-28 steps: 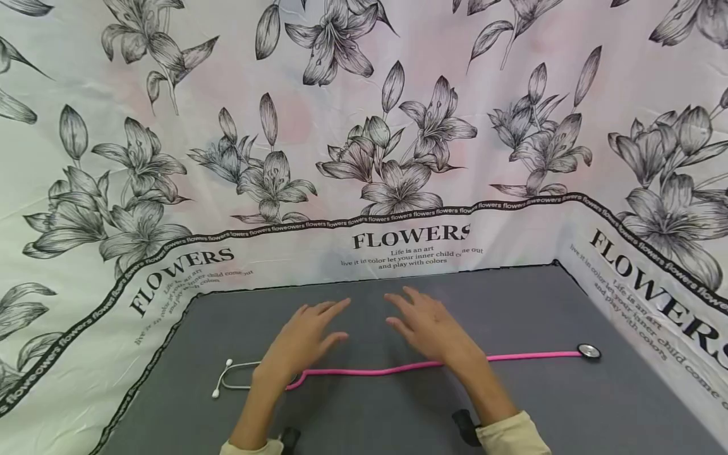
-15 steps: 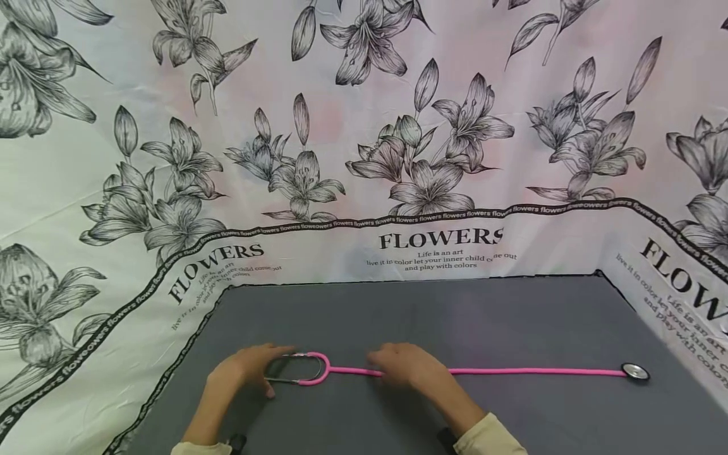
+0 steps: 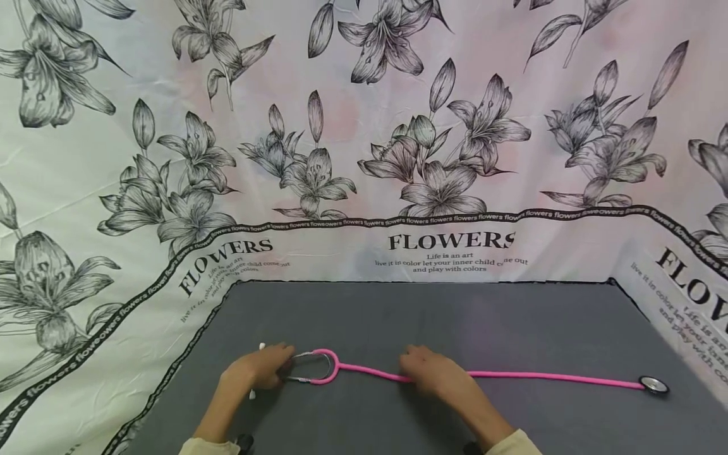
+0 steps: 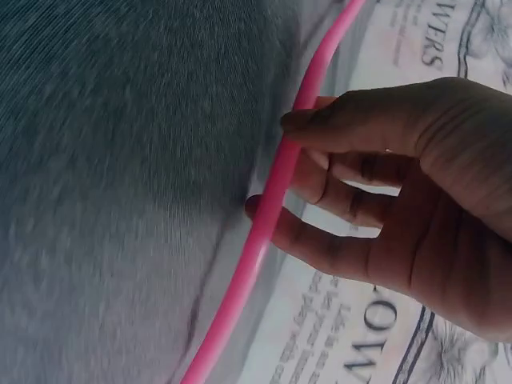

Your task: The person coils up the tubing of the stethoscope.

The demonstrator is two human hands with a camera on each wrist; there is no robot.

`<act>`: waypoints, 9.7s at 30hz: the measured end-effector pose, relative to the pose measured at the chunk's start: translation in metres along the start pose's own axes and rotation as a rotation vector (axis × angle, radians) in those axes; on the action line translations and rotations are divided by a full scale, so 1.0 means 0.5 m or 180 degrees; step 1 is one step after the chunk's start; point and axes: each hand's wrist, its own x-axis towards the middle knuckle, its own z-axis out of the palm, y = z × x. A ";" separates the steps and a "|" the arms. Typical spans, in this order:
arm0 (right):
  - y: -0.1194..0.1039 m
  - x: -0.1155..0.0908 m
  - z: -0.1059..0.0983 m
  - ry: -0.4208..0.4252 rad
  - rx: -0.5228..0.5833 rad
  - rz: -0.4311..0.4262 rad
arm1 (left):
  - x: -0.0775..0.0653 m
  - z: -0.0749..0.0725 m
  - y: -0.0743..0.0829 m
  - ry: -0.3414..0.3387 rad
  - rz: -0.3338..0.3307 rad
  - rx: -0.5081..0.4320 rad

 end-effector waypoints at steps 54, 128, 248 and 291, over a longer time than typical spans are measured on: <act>-0.079 -0.055 -0.175 0.2331 0.0554 -0.0518 | -0.006 -0.140 0.301 0.0994 0.1497 -0.0990; 0.006 -0.107 -0.180 0.1169 0.3475 0.0039 | -0.053 -0.158 0.371 0.2127 0.2330 -0.0999; -0.046 -0.053 -0.228 0.1711 0.2618 0.0129 | -0.051 -0.169 0.374 0.2949 0.2224 -0.1850; -0.125 -0.060 -0.244 0.3029 -0.0759 -0.0557 | -0.032 -0.162 0.391 0.3746 0.1640 0.0236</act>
